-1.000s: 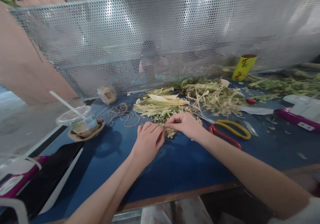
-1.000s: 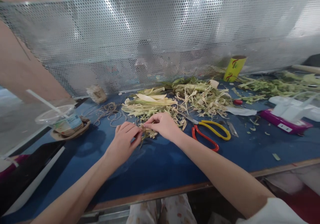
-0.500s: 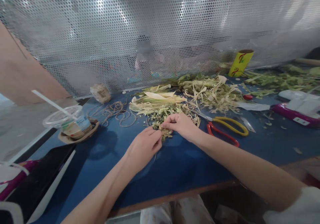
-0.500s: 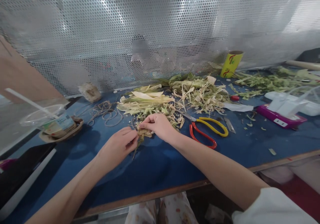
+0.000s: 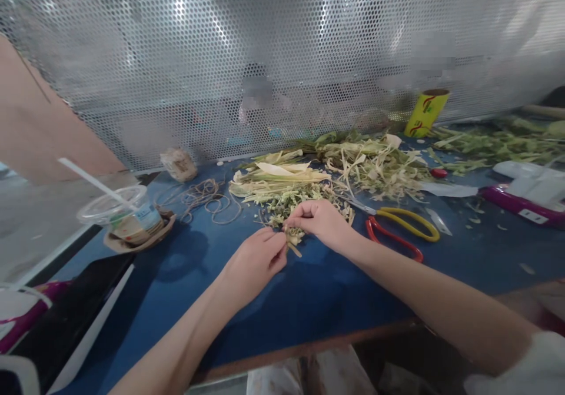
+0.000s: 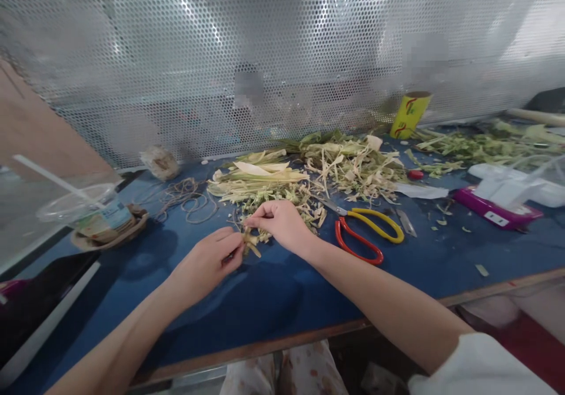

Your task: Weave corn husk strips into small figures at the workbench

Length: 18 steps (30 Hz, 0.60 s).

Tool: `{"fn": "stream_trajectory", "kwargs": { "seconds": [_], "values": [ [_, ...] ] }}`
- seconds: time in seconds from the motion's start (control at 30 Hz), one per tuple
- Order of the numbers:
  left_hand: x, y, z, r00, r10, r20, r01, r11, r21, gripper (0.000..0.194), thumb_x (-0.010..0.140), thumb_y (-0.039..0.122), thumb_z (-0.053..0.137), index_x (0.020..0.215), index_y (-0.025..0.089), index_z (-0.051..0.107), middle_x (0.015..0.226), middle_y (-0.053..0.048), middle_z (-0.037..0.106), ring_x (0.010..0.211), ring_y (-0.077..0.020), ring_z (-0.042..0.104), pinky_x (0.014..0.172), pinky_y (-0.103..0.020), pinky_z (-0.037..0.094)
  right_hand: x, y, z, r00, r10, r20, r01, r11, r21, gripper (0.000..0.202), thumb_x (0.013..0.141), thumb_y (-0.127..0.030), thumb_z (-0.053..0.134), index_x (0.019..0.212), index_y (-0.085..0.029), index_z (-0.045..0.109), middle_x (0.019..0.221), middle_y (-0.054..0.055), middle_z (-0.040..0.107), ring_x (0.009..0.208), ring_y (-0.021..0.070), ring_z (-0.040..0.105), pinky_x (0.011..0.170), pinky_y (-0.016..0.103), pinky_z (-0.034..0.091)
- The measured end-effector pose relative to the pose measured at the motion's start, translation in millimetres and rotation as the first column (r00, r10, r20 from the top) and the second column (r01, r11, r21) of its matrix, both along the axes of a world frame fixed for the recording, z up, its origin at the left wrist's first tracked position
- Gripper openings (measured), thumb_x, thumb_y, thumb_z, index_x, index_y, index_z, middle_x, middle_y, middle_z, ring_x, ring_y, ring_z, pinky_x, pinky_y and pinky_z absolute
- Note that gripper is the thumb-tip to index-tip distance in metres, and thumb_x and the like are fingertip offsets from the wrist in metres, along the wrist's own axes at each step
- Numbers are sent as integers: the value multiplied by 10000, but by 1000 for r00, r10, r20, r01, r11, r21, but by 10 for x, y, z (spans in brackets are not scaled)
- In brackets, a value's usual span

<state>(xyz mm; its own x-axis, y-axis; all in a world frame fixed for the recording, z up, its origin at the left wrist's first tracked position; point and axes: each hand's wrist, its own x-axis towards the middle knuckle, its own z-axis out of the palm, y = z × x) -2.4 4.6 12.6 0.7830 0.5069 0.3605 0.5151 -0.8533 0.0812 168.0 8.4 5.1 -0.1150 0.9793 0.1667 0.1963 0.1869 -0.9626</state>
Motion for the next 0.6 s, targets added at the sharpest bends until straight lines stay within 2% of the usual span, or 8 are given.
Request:
{"fn": "stream_trajectory", "kwargs": {
  "seconds": [0.2,0.43,0.6],
  "values": [
    [-12,-12,-1,994,-55,-99,54,999,-3,195,810,78,396,642,163,445,629,-4,487,636,-134,481,583,-228,405,-22,-42,39,1000,-1,-6,1,1000,11,148,668,-241,639,598,-111,640,556,-8,579,449,42,380,448,192,284],
    [-24,-21,-12,991,-66,-120,55,994,-92,187,816,89,381,657,169,435,669,-5,499,668,-130,493,605,-227,424,-21,-20,-38,1000,5,-15,-5,1000,-9,167,639,-276,664,580,-126,623,443,-52,482,415,40,321,424,192,257],
    [-22,-20,6,993,-81,-90,71,991,-115,207,825,93,368,644,171,432,643,7,486,636,-118,481,582,-212,414,-4,-24,-12,1000,4,-8,-4,1000,-30,186,636,-303,666,590,-129,620,483,-38,520,419,36,324,414,192,251]
  ]
}}
